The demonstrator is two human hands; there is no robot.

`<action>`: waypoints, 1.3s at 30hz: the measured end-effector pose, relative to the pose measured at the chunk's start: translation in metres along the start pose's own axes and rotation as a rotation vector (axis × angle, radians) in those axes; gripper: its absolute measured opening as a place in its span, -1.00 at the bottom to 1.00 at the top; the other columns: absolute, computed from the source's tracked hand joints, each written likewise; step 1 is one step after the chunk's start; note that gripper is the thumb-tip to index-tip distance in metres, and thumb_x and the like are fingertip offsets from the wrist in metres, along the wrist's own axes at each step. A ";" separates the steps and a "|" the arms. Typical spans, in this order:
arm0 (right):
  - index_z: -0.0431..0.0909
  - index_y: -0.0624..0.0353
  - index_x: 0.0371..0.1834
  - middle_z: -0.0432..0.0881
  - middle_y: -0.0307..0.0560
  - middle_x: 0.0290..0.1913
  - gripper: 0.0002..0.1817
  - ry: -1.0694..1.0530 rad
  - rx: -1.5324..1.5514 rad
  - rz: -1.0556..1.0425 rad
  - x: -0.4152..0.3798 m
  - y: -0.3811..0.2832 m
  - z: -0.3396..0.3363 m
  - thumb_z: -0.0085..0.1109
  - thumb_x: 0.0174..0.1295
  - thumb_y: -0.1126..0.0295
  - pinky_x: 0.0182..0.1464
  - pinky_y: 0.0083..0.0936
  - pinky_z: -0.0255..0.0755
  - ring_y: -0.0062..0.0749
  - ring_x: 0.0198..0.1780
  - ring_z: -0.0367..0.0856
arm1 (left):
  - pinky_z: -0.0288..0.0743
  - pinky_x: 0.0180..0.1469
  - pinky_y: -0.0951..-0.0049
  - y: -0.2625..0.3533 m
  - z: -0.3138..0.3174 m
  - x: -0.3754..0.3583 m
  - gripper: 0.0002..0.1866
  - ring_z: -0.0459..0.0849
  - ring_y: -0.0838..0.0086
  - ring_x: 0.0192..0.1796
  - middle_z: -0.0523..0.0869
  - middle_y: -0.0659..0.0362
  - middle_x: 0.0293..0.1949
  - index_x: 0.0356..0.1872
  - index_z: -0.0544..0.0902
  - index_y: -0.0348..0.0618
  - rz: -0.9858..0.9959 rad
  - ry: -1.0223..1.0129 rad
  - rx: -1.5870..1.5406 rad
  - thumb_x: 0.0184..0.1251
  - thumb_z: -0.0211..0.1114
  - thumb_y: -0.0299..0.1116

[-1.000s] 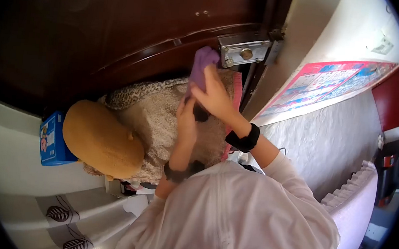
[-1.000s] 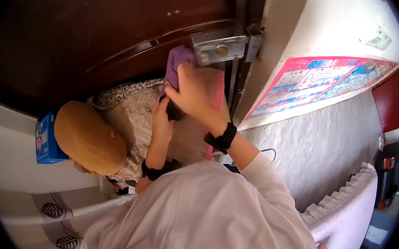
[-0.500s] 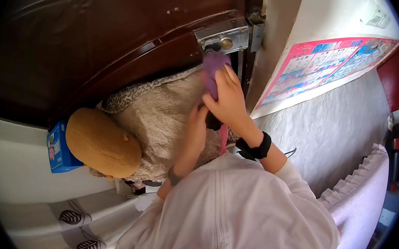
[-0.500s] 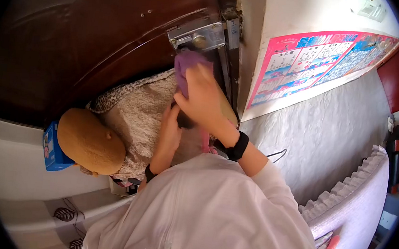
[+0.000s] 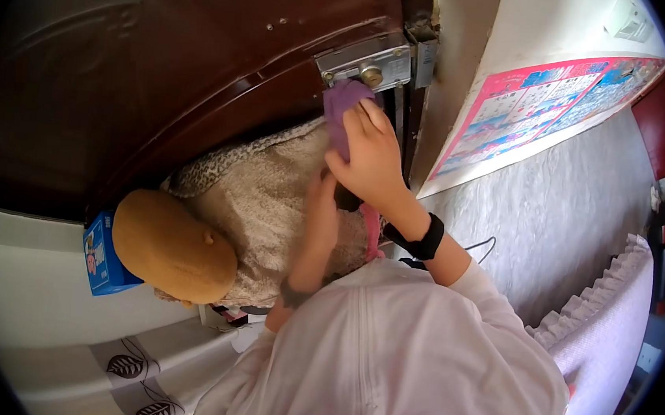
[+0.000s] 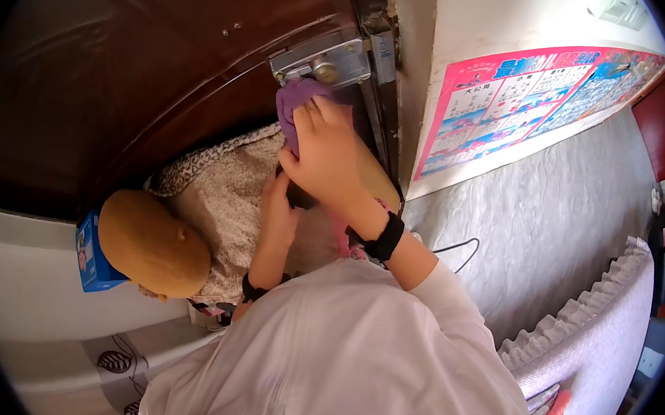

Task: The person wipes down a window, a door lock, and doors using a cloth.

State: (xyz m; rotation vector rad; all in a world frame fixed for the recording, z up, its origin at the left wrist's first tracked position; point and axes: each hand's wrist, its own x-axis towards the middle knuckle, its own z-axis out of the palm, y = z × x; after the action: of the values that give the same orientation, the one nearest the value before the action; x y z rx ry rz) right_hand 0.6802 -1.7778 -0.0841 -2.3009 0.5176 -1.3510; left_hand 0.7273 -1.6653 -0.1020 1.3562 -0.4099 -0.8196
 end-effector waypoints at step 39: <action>0.47 0.28 -0.07 0.57 0.05 -0.06 -0.51 -0.103 -0.053 0.011 0.001 0.006 -0.013 0.18 -0.20 0.45 0.12 -0.17 0.30 0.01 0.10 0.39 | 0.29 0.22 0.46 0.000 0.013 0.000 -0.54 0.42 0.43 0.22 0.46 0.10 0.18 0.27 0.33 -0.30 -0.016 -0.033 0.006 0.44 0.03 -0.29</action>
State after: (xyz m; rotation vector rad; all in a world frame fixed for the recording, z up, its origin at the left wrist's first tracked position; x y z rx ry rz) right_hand 0.6682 -1.7857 -0.0812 -2.3923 0.5380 -1.2198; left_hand 0.7184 -1.6749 -0.0994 1.3539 -0.4282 -0.8556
